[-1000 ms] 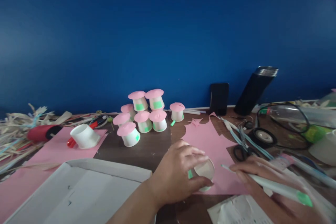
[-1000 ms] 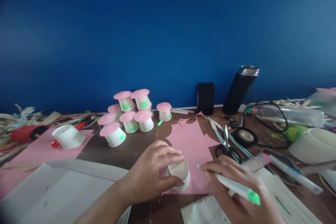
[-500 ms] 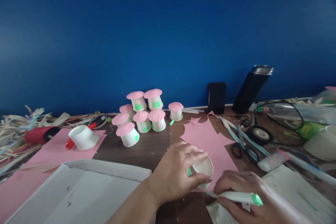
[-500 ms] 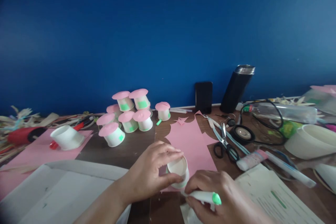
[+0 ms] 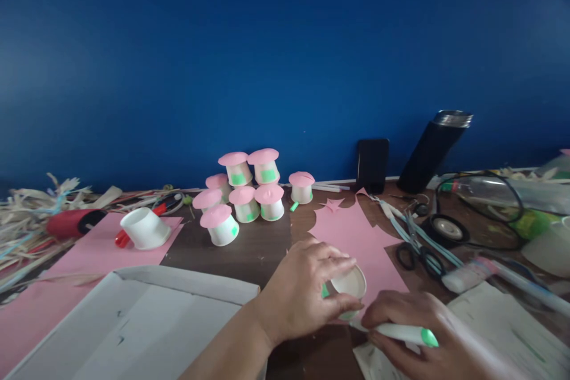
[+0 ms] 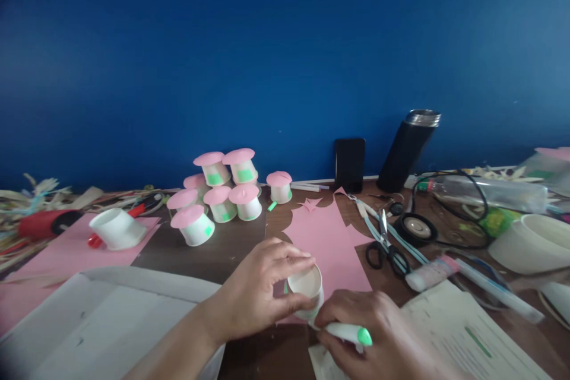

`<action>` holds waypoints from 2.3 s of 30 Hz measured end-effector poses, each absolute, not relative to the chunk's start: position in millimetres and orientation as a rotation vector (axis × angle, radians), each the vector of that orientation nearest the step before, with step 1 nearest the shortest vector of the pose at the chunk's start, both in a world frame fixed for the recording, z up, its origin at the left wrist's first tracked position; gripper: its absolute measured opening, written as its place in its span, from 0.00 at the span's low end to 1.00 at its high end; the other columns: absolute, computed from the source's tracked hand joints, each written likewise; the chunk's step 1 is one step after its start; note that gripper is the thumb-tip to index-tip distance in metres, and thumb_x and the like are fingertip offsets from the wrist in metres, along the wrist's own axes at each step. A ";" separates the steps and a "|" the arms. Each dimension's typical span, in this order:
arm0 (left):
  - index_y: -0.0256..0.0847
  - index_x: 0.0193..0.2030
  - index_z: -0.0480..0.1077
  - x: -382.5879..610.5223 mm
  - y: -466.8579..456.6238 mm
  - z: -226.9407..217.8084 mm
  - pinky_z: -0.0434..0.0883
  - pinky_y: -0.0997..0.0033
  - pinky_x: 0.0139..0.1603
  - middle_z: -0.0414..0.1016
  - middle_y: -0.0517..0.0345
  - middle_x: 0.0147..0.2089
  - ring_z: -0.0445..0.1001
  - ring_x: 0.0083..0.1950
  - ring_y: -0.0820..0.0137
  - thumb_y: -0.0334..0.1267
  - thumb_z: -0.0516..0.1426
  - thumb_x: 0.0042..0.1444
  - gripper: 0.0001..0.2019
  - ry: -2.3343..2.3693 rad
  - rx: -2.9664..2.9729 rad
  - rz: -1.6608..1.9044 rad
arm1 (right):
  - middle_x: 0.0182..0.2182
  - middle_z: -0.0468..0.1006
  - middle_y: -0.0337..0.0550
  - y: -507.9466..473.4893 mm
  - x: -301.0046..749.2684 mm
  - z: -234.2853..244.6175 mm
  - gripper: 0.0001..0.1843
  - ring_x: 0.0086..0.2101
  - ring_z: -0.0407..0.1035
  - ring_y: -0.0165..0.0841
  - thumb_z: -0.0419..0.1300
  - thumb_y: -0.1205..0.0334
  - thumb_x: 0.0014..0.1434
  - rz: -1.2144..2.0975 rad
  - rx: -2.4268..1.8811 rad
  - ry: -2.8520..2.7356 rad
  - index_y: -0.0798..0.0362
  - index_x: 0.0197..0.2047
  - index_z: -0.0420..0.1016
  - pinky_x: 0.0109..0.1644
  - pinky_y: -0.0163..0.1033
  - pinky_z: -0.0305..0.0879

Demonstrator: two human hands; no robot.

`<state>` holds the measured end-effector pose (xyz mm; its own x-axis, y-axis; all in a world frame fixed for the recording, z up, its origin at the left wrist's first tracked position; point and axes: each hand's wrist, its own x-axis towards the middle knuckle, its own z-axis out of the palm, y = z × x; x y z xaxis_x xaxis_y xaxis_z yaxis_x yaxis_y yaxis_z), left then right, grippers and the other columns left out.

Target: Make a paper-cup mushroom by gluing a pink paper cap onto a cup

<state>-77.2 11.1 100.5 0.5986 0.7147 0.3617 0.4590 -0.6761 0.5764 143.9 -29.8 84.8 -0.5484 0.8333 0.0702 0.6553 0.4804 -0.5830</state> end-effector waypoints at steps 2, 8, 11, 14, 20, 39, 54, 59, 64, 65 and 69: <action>0.41 0.55 0.72 -77.1 11.1 100.7 0.65 0.64 0.58 0.77 0.56 0.53 0.72 0.53 0.66 0.49 0.63 0.55 0.23 0.934 2.395 0.819 | 0.29 0.81 0.32 -29.5 143.5 83.9 0.08 0.30 0.75 0.28 0.57 0.68 0.58 0.726 -1.251 -2.371 0.46 0.32 0.76 0.34 0.32 0.70; 0.40 0.55 0.73 -76.8 10.4 102.7 0.64 0.65 0.58 0.77 0.54 0.53 0.72 0.53 0.66 0.49 0.62 0.55 0.23 0.944 2.391 0.792 | 0.28 0.79 0.31 -29.6 144.4 83.6 0.08 0.28 0.74 0.27 0.57 0.67 0.60 0.746 -1.255 -2.351 0.47 0.31 0.74 0.33 0.31 0.67; 0.40 0.55 0.73 -77.1 10.0 103.2 0.64 0.65 0.57 0.77 0.55 0.54 0.72 0.53 0.66 0.49 0.61 0.56 0.23 0.936 2.395 0.782 | 0.28 0.78 0.32 -28.3 146.8 82.0 0.09 0.28 0.73 0.27 0.55 0.65 0.62 0.749 -1.270 -2.343 0.47 0.31 0.73 0.33 0.31 0.66; 0.40 0.55 0.73 -77.3 10.5 103.3 0.64 0.65 0.58 0.76 0.54 0.54 0.71 0.54 0.66 0.50 0.60 0.57 0.23 0.926 2.394 0.784 | 0.27 0.78 0.32 -26.5 149.3 80.6 0.09 0.28 0.73 0.27 0.55 0.64 0.62 0.754 -1.312 -2.310 0.47 0.31 0.72 0.32 0.31 0.65; 0.41 0.56 0.72 -77.2 10.4 106.0 0.64 0.66 0.58 0.76 0.54 0.54 0.71 0.54 0.66 0.49 0.61 0.56 0.23 0.942 2.382 0.752 | 0.26 0.78 0.31 -22.2 151.3 80.0 0.09 0.28 0.72 0.28 0.56 0.67 0.59 0.732 -1.414 -2.261 0.47 0.30 0.73 0.33 0.32 0.64; 0.43 0.55 0.73 -76.3 8.5 107.6 0.66 0.64 0.56 0.76 0.55 0.54 0.71 0.53 0.64 0.46 0.63 0.55 0.22 0.962 2.378 0.736 | 0.25 0.75 0.31 -12.0 159.0 77.7 0.09 0.27 0.68 0.28 0.56 0.67 0.58 0.678 -1.467 -2.188 0.48 0.28 0.70 0.32 0.34 0.58; 0.43 0.55 0.72 -75.3 8.0 107.6 0.66 0.63 0.57 0.75 0.55 0.55 0.70 0.54 0.64 0.45 0.63 0.55 0.21 0.971 2.392 0.727 | 0.25 0.75 0.30 -13.4 159.6 74.7 0.08 0.28 0.67 0.28 0.56 0.69 0.57 0.683 -1.469 -2.148 0.48 0.28 0.70 0.32 0.34 0.58; 0.43 0.55 0.72 -74.7 7.9 107.1 0.66 0.63 0.57 0.75 0.55 0.54 0.70 0.54 0.64 0.43 0.64 0.55 0.21 0.966 2.406 0.719 | 0.25 0.74 0.30 -11.2 159.4 74.5 0.09 0.27 0.67 0.28 0.56 0.70 0.56 0.682 -1.464 -2.136 0.48 0.28 0.69 0.32 0.34 0.58; 0.43 0.55 0.72 -74.8 7.9 108.0 0.67 0.62 0.57 0.76 0.55 0.54 0.70 0.53 0.63 0.43 0.63 0.55 0.21 0.963 2.417 0.712 | 0.26 0.76 0.31 -11.0 157.9 76.3 0.07 0.28 0.68 0.28 0.57 0.69 0.56 0.694 -1.469 -2.111 0.48 0.29 0.72 0.34 0.33 0.60; 0.42 0.55 0.72 -74.6 7.9 108.3 0.67 0.62 0.56 0.76 0.55 0.54 0.70 0.53 0.63 0.42 0.63 0.55 0.21 0.963 2.419 0.712 | 0.27 0.76 0.31 -11.0 157.8 76.5 0.07 0.29 0.69 0.28 0.57 0.69 0.56 0.701 -1.469 -2.107 0.48 0.29 0.72 0.34 0.33 0.60; 0.43 0.55 0.72 -74.4 8.1 108.9 0.67 0.63 0.56 0.75 0.56 0.54 0.70 0.53 0.64 0.41 0.63 0.55 0.21 0.956 2.418 0.717 | 0.26 0.76 0.31 -10.4 157.7 76.2 0.08 0.28 0.68 0.27 0.57 0.69 0.56 0.704 -1.463 -2.083 0.48 0.29 0.72 0.34 0.32 0.60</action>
<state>-74.4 8.1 108.9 0.6262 0.7191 0.3013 0.4906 -0.6637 0.5646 157.7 -10.4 76.2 -0.3014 0.9481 0.1013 0.6921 0.2906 -0.6607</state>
